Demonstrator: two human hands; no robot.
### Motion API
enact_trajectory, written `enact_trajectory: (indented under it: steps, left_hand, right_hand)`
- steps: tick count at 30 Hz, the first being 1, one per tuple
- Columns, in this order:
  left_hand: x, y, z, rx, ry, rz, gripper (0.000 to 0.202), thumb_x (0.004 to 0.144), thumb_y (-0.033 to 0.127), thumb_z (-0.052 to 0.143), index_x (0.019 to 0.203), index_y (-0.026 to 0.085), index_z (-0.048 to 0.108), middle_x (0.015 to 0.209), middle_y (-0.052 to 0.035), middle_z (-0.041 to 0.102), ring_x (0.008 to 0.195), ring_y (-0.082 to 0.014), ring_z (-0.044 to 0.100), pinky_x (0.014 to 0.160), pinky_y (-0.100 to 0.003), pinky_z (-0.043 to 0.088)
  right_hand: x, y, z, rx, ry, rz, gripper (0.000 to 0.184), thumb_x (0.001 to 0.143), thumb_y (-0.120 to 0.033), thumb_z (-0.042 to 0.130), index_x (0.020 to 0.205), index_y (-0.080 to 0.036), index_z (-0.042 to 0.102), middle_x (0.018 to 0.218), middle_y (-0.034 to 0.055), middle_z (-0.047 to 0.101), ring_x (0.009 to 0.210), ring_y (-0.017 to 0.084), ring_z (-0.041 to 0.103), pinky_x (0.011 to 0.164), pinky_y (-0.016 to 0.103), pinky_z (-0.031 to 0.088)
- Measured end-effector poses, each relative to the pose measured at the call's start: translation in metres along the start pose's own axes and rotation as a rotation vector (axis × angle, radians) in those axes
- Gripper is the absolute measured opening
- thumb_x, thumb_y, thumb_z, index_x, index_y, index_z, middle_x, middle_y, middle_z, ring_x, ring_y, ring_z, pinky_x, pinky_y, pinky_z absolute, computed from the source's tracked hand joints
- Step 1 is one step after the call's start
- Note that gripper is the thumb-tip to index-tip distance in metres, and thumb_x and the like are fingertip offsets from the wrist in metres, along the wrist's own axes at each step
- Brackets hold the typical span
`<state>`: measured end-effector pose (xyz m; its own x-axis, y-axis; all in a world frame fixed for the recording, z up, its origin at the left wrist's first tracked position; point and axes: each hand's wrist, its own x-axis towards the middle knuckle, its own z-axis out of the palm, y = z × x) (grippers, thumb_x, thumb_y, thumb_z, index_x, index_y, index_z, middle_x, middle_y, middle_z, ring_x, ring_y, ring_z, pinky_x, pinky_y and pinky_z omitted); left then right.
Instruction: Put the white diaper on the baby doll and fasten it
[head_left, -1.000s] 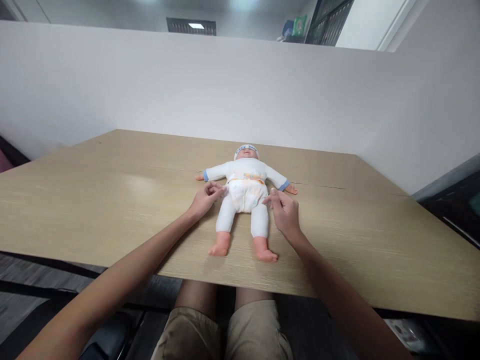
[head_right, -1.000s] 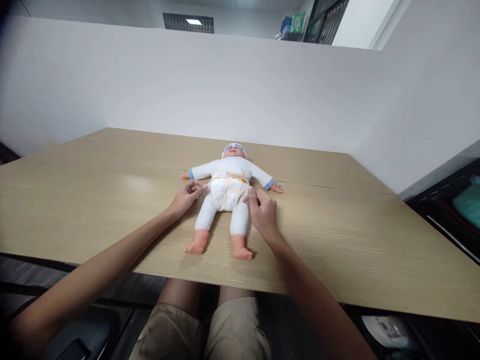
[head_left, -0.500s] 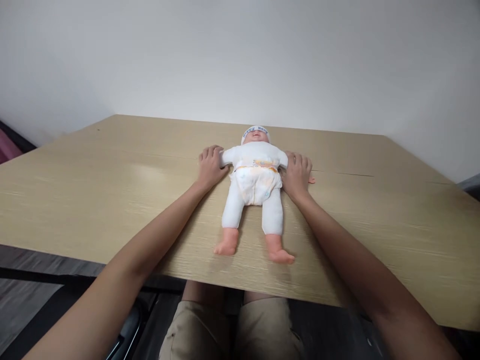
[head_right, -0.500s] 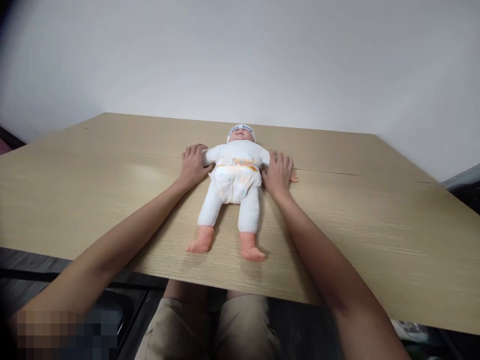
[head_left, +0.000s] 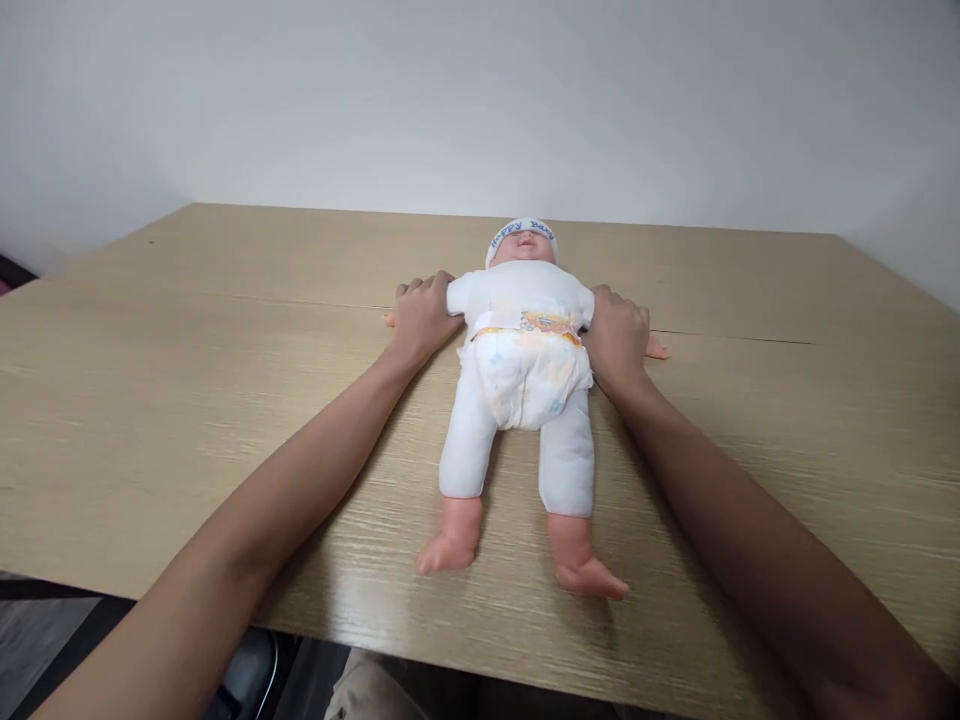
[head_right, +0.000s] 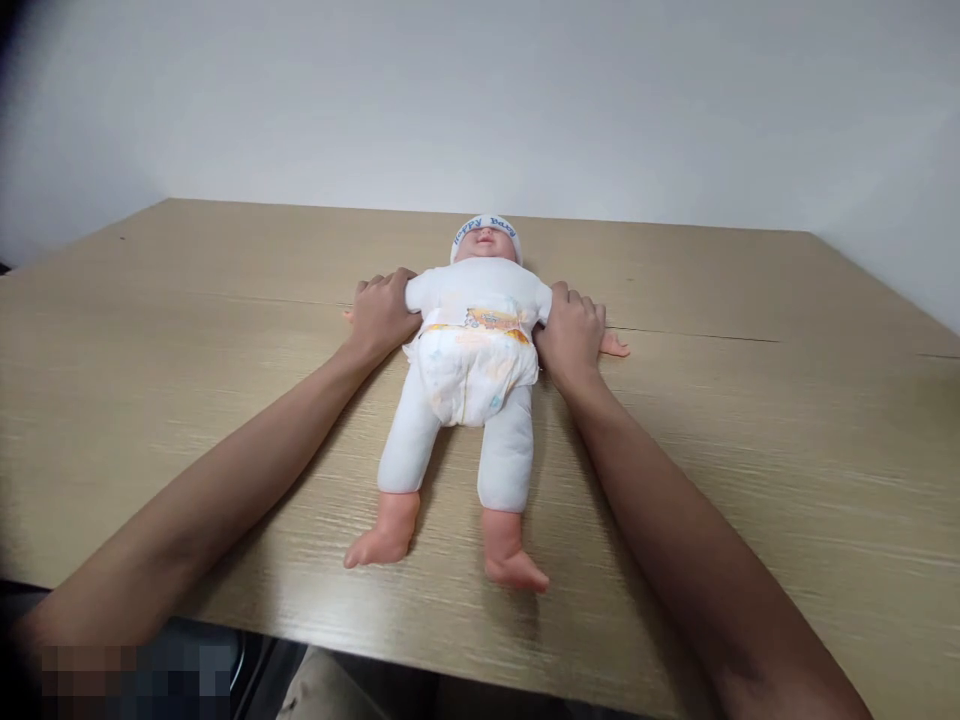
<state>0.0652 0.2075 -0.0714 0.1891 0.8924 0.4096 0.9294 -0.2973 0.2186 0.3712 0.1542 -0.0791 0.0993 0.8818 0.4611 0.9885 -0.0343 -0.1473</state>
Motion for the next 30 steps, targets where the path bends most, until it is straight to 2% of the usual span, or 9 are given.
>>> enact_trajectory:
  steps: [4,10,14,18,24,27,30]
  left_hand:
    - [0.001,0.001,-0.001,0.08,-0.031,-0.006,0.046,0.091,0.04,0.066,0.131,0.019,0.064,0.115,-0.0181,0.077,0.113,-0.0422,0.066,0.101,-0.048,0.041]
    - [-0.003,0.003,-0.001,0.106,-0.006,-0.005,0.037,0.092,0.04,0.063,0.122,0.018,0.064,0.115,-0.0199,0.078,0.111,-0.042,0.068,0.096,-0.047,0.043]
    - [-0.007,0.003,-0.004,0.095,0.016,-0.007,0.031,0.093,0.039,0.064,0.115,0.019,0.064,0.111,-0.0206,0.078,0.107,-0.0418,0.069,0.094,-0.047,0.042]
    - [-0.016,0.004,-0.008,0.047,0.093,0.021,0.032,0.095,0.042,0.064,0.116,0.018,0.065,0.111,-0.0213,0.078,0.107,-0.0416,0.069,0.095,-0.047,0.042]
    - [-0.047,0.009,-0.021,0.001,0.179,0.035,0.031,0.096,0.039,0.065,0.119,0.018,0.066,0.113,-0.0206,0.078,0.11,-0.0404,0.069,0.098,-0.046,0.042]
    - [-0.072,0.018,-0.032,-0.023,0.177,0.031,0.03,0.095,0.037,0.066,0.118,0.018,0.067,0.114,-0.0201,0.078,0.11,-0.0395,0.069,0.098,-0.045,0.044]
    - [-0.102,0.034,-0.05,-0.095,0.179,0.011,0.03,0.095,0.034,0.068,0.121,0.019,0.067,0.118,-0.0173,0.08,0.11,-0.0375,0.071,0.096,-0.043,0.047]
  right_hand:
    - [0.002,0.0,0.0,-0.005,0.001,0.018,0.032,0.099,-0.03,0.062,0.124,-0.011,0.064,0.114,0.0232,0.076,0.103,0.036,0.065,0.093,0.043,0.037]
    - [-0.002,-0.004,-0.003,0.039,0.046,0.028,0.028,0.093,-0.021,0.059,0.119,-0.014,0.066,0.111,0.0204,0.078,0.1,0.034,0.066,0.09,0.04,0.037]
    - [-0.003,-0.005,-0.005,0.114,0.085,0.026,0.028,0.09,-0.019,0.059,0.117,-0.015,0.067,0.109,0.0178,0.079,0.101,0.033,0.067,0.095,0.042,0.038]
    - [-0.007,-0.003,-0.008,0.188,0.155,0.038,0.033,0.093,-0.021,0.057,0.125,-0.016,0.065,0.115,0.0167,0.079,0.111,0.035,0.066,0.103,0.045,0.038]
    - [-0.028,-0.003,-0.017,0.255,0.201,0.037,0.044,0.09,-0.017,0.054,0.133,-0.019,0.063,0.122,0.0153,0.077,0.119,0.034,0.066,0.109,0.045,0.039]
    - [-0.05,-0.006,-0.027,0.308,0.223,0.049,0.043,0.089,-0.018,0.053,0.131,-0.02,0.065,0.122,0.0151,0.078,0.119,0.034,0.066,0.11,0.045,0.04]
    - [-0.072,-0.007,-0.043,0.397,0.246,0.103,0.039,0.089,-0.024,0.053,0.126,-0.021,0.065,0.121,0.0137,0.079,0.115,0.032,0.068,0.11,0.045,0.041]
